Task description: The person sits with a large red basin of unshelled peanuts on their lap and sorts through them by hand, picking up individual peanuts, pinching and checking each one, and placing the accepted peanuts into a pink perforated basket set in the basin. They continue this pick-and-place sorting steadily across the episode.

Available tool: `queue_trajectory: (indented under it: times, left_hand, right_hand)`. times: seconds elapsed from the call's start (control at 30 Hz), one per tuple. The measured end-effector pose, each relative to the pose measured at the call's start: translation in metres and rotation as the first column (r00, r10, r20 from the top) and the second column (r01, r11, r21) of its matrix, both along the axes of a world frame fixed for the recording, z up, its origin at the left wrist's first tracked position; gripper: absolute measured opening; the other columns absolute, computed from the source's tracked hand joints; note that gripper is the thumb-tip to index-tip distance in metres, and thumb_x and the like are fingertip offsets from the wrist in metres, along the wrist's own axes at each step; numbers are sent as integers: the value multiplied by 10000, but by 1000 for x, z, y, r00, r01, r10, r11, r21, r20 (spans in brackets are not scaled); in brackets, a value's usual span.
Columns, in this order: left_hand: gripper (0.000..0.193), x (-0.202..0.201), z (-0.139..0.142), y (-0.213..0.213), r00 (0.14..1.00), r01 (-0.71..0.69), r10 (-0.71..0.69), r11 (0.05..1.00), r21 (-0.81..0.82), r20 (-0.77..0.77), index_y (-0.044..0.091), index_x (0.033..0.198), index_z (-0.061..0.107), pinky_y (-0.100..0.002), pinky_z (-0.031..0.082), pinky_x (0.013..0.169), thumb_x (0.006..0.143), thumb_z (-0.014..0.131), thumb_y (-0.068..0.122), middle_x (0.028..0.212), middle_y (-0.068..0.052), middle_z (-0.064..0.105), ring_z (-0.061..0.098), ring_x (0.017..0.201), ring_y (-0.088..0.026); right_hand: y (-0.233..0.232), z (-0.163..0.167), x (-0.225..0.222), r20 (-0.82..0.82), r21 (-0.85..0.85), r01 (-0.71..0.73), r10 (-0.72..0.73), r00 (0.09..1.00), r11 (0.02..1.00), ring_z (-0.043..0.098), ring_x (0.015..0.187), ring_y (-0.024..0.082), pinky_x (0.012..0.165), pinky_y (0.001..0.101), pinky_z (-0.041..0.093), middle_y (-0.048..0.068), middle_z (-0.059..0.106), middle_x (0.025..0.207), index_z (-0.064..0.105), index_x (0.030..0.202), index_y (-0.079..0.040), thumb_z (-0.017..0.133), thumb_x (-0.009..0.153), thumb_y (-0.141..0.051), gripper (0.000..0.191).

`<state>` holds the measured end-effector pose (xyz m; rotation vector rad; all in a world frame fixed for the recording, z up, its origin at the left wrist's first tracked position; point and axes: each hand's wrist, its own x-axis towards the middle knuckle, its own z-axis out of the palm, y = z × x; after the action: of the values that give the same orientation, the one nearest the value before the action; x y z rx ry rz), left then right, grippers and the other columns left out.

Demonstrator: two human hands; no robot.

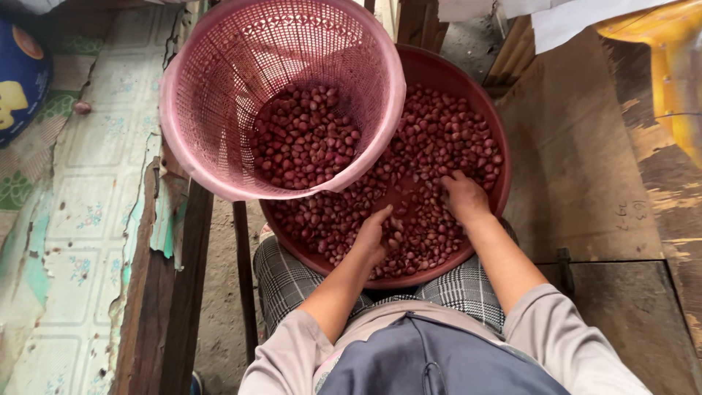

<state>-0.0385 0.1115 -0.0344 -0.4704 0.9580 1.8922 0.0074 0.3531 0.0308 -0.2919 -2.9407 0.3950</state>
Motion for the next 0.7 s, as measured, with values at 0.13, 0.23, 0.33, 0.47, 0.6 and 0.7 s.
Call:
queue_trajectory:
  times: [0.13,0.23,0.33,0.47,0.6,0.7]
  left_hand:
    - [356,1,0,-6,1000,-30,29,999,-43,-9,80,800,599,-248,406,464,1007,630,369,729,-73,635,596,603,-182]
    - [369,0,-3,-4,999,-17,16,999,-42,-29,80,784,576,-267,432,470,996,616,379,733,-89,646,611,602,-209]
    - [407,0,-6,0,999,23,-24,999,-25,-36,63,786,552,-260,446,487,1021,626,387,755,-88,656,618,626,-190]
    - [366,0,-6,0,999,19,-21,999,-36,-43,68,833,603,-256,443,492,1014,616,385,758,-79,650,618,635,-188]
    - [324,-1,-7,-4,998,-11,7,998,-59,-58,105,826,556,-269,448,499,1004,613,369,777,-81,665,637,652,-201]
    - [337,-3,-9,-7,998,-10,6,998,-62,-67,84,845,564,-280,456,507,1015,614,371,792,-84,676,645,664,-202]
  right_hand:
    - [9,5,3,7,-266,82,-83,997,961,703,989,324,882,439,567,122,705,1095,739,1047,-90,812,740,-128,318]
    - [35,14,5,187,-872,295,-292,938,390,677,856,269,785,400,568,40,725,1005,688,1181,-68,739,853,-120,336]
    - [53,21,1,199,-976,167,-253,947,-139,670,874,156,724,357,539,28,709,938,679,1089,-92,669,911,-129,182]
    - [39,21,-17,69,-940,154,-274,959,303,648,888,236,774,407,521,80,677,955,661,1074,-54,704,1024,-215,174]
    - [8,11,-39,74,-141,178,-169,983,974,676,946,354,764,500,533,160,708,1023,680,1077,-47,680,936,-228,229]
    - [7,8,-43,105,-152,196,-181,978,969,658,958,380,793,504,516,197,710,1033,687,1113,-35,687,970,-297,298]
